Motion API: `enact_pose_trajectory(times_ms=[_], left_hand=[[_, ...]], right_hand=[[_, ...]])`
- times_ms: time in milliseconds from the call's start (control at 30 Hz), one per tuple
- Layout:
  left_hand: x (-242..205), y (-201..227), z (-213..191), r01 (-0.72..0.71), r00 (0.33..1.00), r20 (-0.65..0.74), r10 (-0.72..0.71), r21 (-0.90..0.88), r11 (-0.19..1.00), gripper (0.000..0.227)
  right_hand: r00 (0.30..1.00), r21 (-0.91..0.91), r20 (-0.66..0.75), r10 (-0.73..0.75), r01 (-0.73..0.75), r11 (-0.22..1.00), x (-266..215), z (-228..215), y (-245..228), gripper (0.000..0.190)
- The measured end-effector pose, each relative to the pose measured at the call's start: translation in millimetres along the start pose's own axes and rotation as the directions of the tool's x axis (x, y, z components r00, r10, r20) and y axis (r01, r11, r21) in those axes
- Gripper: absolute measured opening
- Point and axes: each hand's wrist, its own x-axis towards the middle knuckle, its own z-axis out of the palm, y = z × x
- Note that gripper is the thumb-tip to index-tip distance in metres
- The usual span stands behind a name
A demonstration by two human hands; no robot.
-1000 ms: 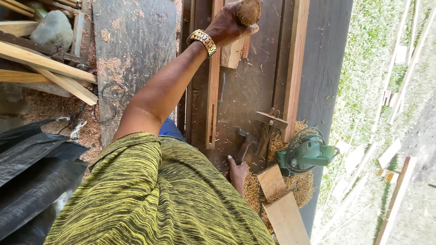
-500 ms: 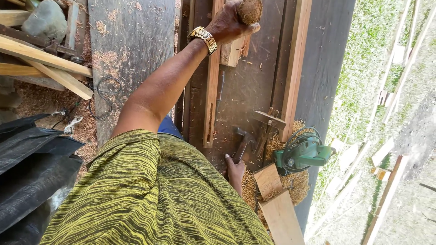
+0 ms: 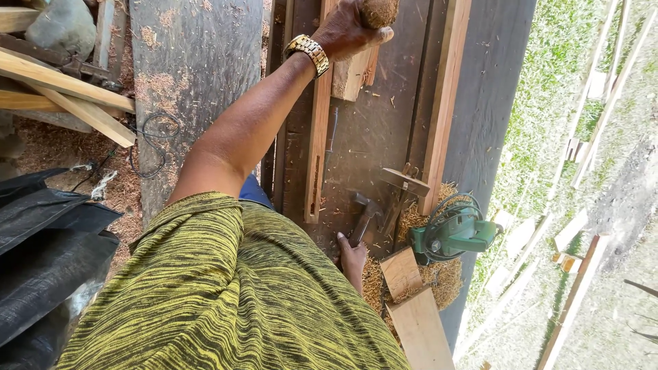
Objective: Use a hammer and chisel to carve out a groove in a wooden plank.
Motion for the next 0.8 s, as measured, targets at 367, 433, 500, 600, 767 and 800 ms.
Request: enact_pose_trajectory(times_ms=[367, 433, 500, 600, 767, 800], left_hand=[[-1.2, 4.9, -1.3, 0.021, 1.000, -0.021, -0.023, -0.107, 0.994, 0.038], [-1.1, 5.5, -1.6, 0.083, 0.997, 0.009, -0.082, -0.108, 0.991, 0.035], [-0.4, 0.7, 0.0, 0.031, 0.999, -0.014, -0.033, -0.086, 0.996, 0.033], [-0.6, -0.6, 1.3, 0.034, 0.999, -0.023, -0.036, -0.093, 0.995, 0.034], [-1.6, -6.9, 4.5, 0.059, 0.997, -0.048, -0.061, -0.056, 0.997, 0.043], [-1.8, -10.2, 5.8, 0.020, 0.998, -0.064, -0.023, -0.041, 0.999, 0.043]], right_hand=[[1.000, -0.001, 0.016, -0.019, 0.019, 1.000, -4.2, 0.4, -4.5, 0.035], [1.000, -0.001, 0.015, -0.018, 0.018, 1.000, -4.0, 0.7, -4.7, 0.035], [1.000, -0.003, 0.007, 0.000, 0.000, 1.000, -4.7, 1.4, -6.8, 0.036], [1.000, -0.025, -0.005, 0.012, -0.012, 1.000, -5.5, 0.8, -8.8, 0.036], [1.000, -0.009, 0.008, 0.009, -0.009, 1.000, 1.0, 0.3, -1.6, 0.036], [1.000, -0.013, 0.005, 0.012, -0.012, 1.000, 0.7, 0.2, -2.0, 0.037]])
